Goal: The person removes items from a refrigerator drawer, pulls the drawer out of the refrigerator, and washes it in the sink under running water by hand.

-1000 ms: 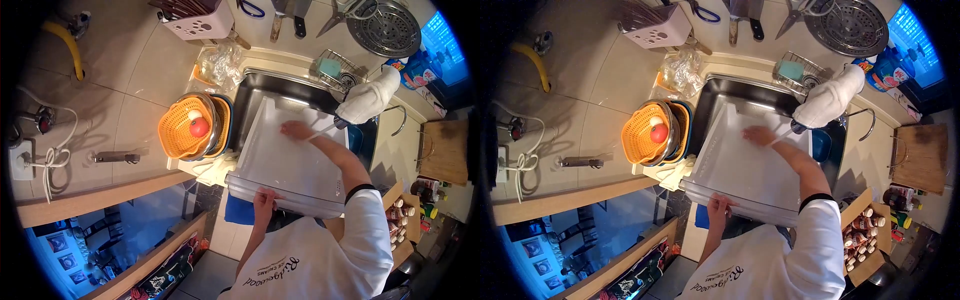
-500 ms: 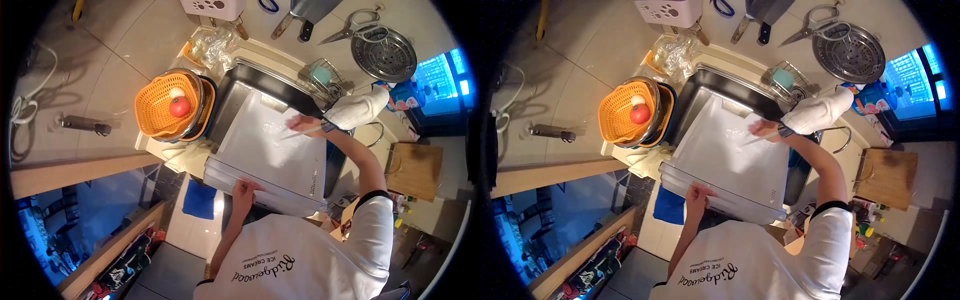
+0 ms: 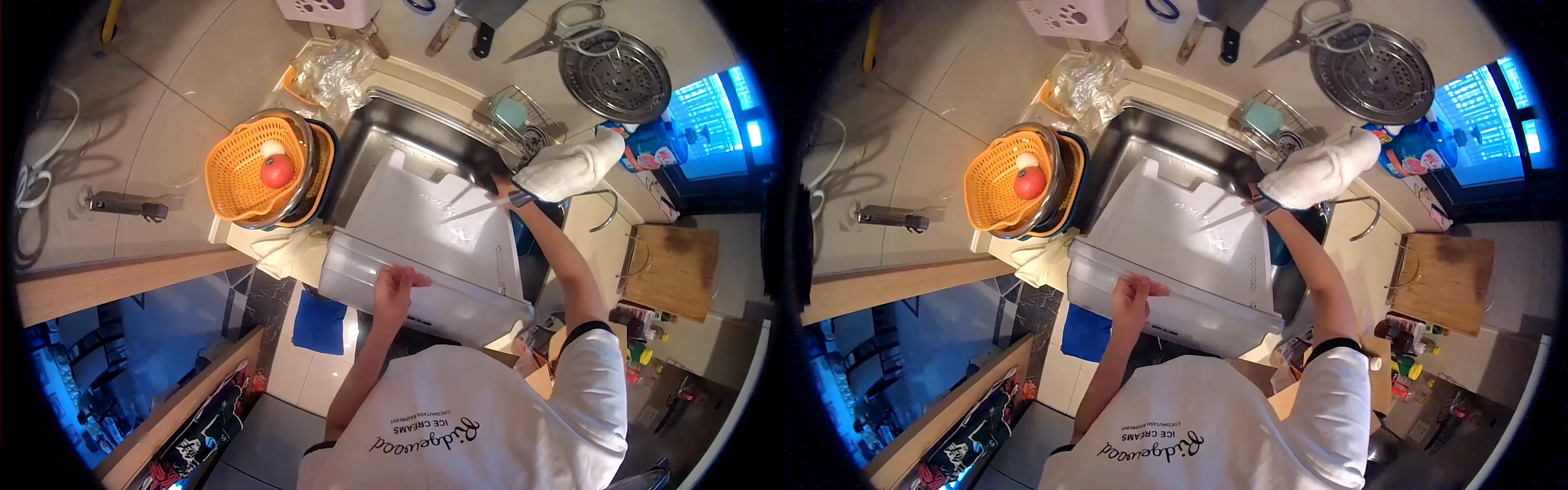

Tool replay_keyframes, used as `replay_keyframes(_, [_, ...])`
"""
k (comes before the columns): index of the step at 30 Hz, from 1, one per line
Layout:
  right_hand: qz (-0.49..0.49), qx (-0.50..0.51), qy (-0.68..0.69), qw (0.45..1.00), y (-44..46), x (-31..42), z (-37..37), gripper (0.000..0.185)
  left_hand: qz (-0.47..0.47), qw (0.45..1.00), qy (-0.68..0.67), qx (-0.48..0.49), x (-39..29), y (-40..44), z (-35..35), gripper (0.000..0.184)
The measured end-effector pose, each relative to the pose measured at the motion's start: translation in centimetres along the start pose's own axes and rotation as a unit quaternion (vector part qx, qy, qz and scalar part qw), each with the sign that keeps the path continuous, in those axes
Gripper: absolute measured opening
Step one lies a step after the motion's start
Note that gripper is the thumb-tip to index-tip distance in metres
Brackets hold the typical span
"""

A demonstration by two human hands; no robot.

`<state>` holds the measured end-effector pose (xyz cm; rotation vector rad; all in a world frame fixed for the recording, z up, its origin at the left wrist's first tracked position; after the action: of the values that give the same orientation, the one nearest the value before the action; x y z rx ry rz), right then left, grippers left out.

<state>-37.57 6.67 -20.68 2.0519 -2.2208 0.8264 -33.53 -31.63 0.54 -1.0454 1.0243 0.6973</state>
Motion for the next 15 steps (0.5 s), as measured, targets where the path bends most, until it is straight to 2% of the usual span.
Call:
replay_keyframes(1, [0.077,0.103,0.032,0.991,1.1,-4.9,3.5,0.050,0.001,1.000,0.011,0.000,-0.4,0.3,0.2,0.015])
replay_keyframes(4, [0.076,0.098,0.033,0.992,-3.7,4.5,-2.0,0.053,-0.015,0.998,0.057,-0.003,-2.3,1.2,0.1,0.016])
replay_keyframes(5, [0.042,-0.046,0.068,0.996,-4.7,4.0,-1.0,0.062,0.017,0.999,0.030,0.008,-3.3,1.6,0.1,0.017])
replay_keyframes(6, [0.044,-0.050,0.075,0.995,-4.9,4.4,-1.4,0.062,0.017,0.999,0.038,0.011,-4.2,1.8,0.0,0.017])
replay_keyframes(8, [0.163,0.086,0.186,0.965,-5.7,5.5,-1.7,0.073,0.017,0.992,0.112,0.050,-6.4,2.4,0.2,0.016])
replay_keyframes(9, [0.153,0.076,0.147,0.974,-5.7,5.9,-1.8,0.081,0.021,0.991,0.118,0.055,-7.6,2.8,0.5,0.016])
replay_keyframes(10, [0.154,0.070,0.153,0.974,-5.9,7.0,-2.0,0.081,0.055,0.986,0.145,0.068,-9.1,3.0,0.9,0.017])
replay_keyframes(12, [0.162,0.057,0.071,0.983,-6.4,8.9,-2.4,0.078,0.095,0.975,0.181,0.086,-12.5,3.1,1.8,0.020])
replay_keyframes(13, [0.111,-0.059,0.074,0.989,-6.5,9.9,-2.5,0.072,0.089,0.970,0.209,0.090,-14.2,3.0,2.3,0.019])
replay_keyframes(14, [0.112,-0.066,0.083,0.988,-6.6,10.0,-2.3,0.072,0.082,0.963,0.238,0.095,-15.7,2.8,2.8,0.020])
replay_keyframes(15, [0.162,0.015,0.191,0.968,-7.8,12.4,-4.3,0.070,0.084,0.960,0.248,0.099,-17.1,2.7,3.3,0.020])
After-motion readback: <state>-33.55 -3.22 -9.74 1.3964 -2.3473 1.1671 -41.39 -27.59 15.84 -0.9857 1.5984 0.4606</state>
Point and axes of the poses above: each hand's wrist, its own y-axis towards the middle knuckle, its own z-axis out of the palm, x = y × z, the point moved 4 cm from there along y, towards the middle knuckle, and after that the axes turned 11 degrees about y, right-handed, at the moved point
